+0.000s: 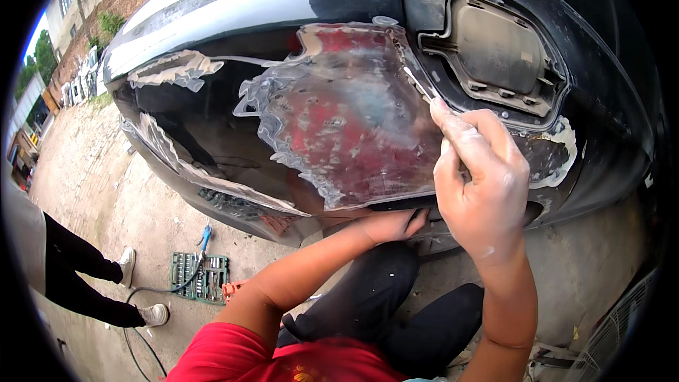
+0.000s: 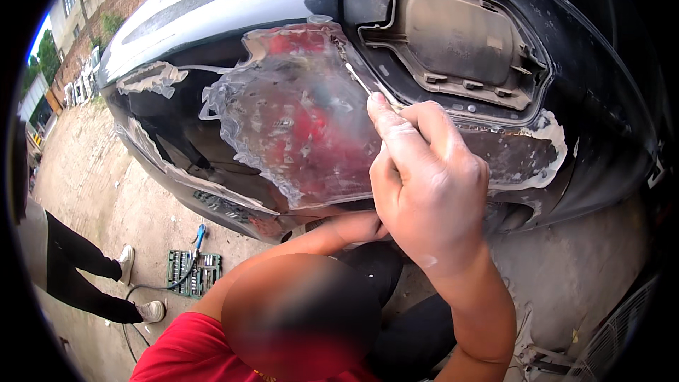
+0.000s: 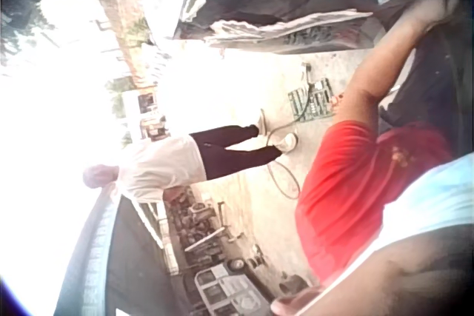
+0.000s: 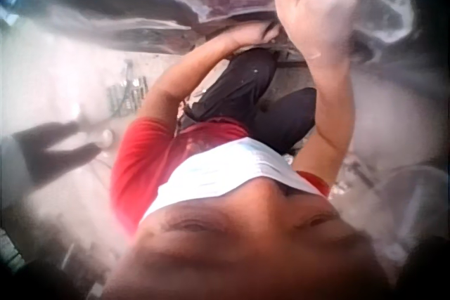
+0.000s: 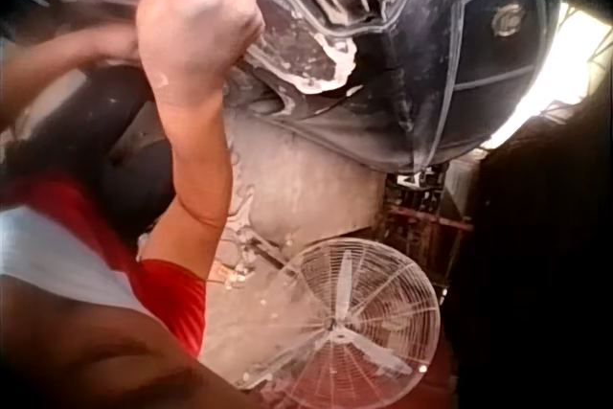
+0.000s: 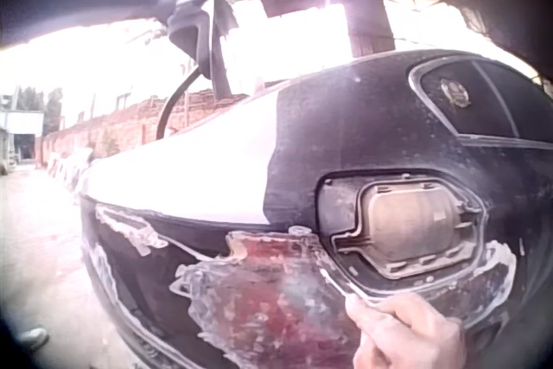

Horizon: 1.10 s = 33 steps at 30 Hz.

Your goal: The person uses a hammer and a chisel to chip away at the rear bumper of a black car, removing old filler and paint. They repeatedly strike the chisel to break up the material and occasionally wipe the area with their hand to clear debris.

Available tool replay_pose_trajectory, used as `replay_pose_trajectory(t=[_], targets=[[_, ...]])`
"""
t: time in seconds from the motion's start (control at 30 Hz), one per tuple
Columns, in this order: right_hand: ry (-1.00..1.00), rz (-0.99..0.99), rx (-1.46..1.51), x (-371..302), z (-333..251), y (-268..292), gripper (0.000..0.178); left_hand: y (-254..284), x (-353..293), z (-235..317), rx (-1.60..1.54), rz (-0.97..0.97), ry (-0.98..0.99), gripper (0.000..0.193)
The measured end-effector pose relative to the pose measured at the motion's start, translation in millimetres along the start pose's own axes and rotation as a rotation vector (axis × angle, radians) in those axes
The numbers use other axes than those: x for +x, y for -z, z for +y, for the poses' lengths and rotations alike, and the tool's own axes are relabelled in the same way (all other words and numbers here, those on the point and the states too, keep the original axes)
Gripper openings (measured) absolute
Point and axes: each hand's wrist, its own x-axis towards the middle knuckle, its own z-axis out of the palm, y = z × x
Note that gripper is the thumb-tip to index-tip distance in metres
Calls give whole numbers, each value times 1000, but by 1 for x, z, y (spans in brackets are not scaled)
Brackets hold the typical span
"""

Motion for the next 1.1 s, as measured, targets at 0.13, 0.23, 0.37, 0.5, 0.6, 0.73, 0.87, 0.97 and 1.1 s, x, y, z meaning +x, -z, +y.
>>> replay_pose_trajectory(t=[0.13,0.23,0.37,0.5,0.6,0.73,0.87,0.97,1.1], targets=[[-24,20,56,-5,2,7,39,-2,-4,2,82,108,-98,30],[20,48,82,6,5,4,39,4,2,1,32,57,-53,30],[-60,-15,81,-6,6,13,39,14,4,27,249,256,-191,29],[-36,-15,94,5,3,7,43,2,-2,8,39,58,34,30],[-59,-23,104,-1,1,12,43,-2,-5,-2,80,115,-39,29],[-38,-20,79,0,2,11,44,-2,0,1,97,88,-48,28],[-48,-29,68,-7,2,13,43,5,2,7,202,144,-113,28],[-26,-6,41,4,-1,5,44,2,-2,1,51,-35,64,30],[-29,-32,26,-7,2,15,43,8,1,3,85,72,-53,30]])
